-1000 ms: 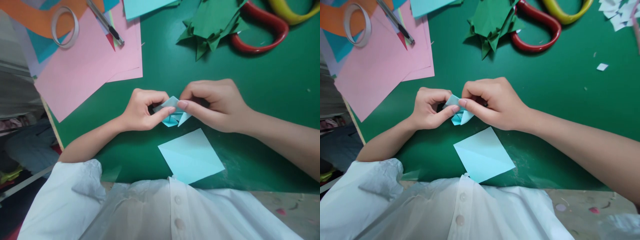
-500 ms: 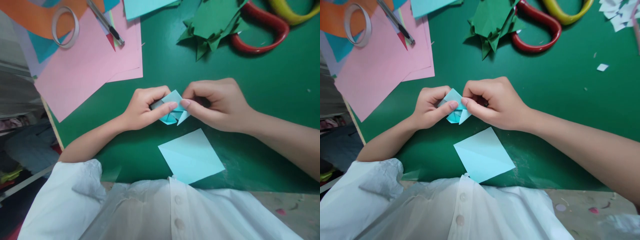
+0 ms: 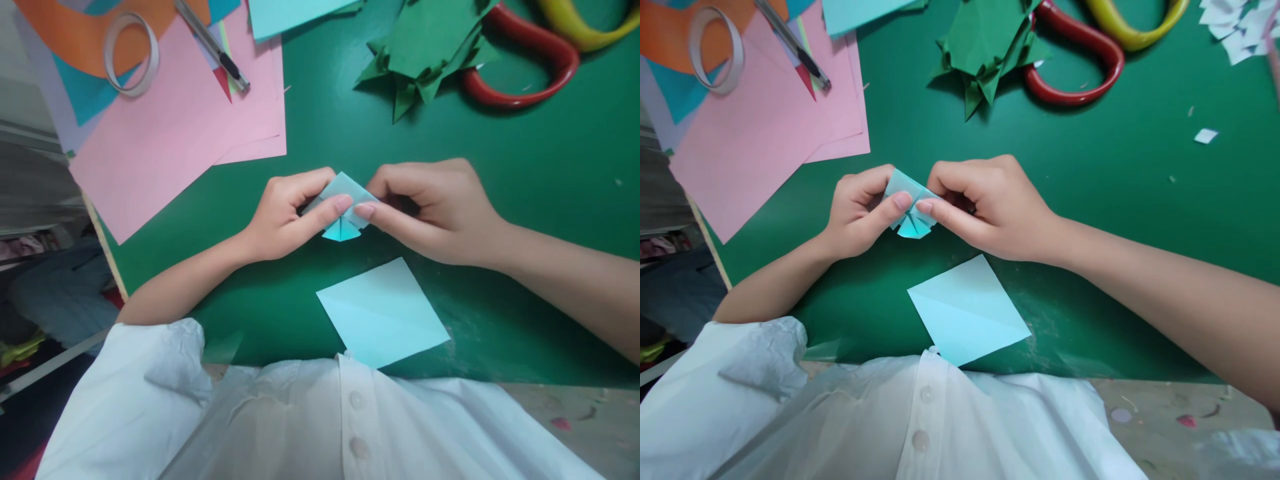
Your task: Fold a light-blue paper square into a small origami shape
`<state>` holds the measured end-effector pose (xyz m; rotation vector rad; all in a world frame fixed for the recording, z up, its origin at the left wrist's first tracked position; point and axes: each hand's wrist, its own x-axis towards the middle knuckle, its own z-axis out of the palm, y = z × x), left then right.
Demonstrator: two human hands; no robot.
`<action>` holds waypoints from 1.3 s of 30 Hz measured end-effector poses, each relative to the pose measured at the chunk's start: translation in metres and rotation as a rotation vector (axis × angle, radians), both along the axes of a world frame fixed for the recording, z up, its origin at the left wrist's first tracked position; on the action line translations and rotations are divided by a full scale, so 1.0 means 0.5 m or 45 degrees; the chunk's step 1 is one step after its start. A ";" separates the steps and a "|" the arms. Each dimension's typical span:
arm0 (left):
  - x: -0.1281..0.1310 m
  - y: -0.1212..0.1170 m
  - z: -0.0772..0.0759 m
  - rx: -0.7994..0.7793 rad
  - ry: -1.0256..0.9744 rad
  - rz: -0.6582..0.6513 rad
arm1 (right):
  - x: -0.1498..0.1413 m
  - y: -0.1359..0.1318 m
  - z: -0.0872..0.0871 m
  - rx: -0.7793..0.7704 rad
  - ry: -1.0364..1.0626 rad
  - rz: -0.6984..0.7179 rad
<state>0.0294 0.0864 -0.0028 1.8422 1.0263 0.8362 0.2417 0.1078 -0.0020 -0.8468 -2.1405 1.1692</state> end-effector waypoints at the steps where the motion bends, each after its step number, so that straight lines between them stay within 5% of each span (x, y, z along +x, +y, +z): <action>1: -0.001 -0.001 -0.002 -0.007 -0.001 0.010 | 0.000 0.001 0.001 0.007 -0.007 0.008; 8: 0.004 -0.009 -0.013 0.023 -0.152 0.076 | -0.002 -0.004 0.005 0.014 -0.051 -0.031; 13: 0.004 -0.002 -0.007 0.192 -0.106 0.008 | -0.003 -0.009 0.003 -0.032 0.027 -0.157; 22: 0.003 0.000 0.002 0.197 0.010 -0.121 | 0.000 -0.008 -0.003 -0.066 0.181 -0.262; 28: 0.000 -0.004 0.007 0.091 -0.025 0.071 | 0.002 -0.007 -0.009 -0.179 0.398 -0.252; 34: -0.001 -0.004 -0.008 0.088 -0.119 0.212 | 0.002 -0.005 -0.015 -0.119 0.536 -0.038; 39: -0.003 -0.001 -0.025 0.100 -0.067 0.192 | 0.001 -0.006 -0.015 -0.041 0.384 -0.193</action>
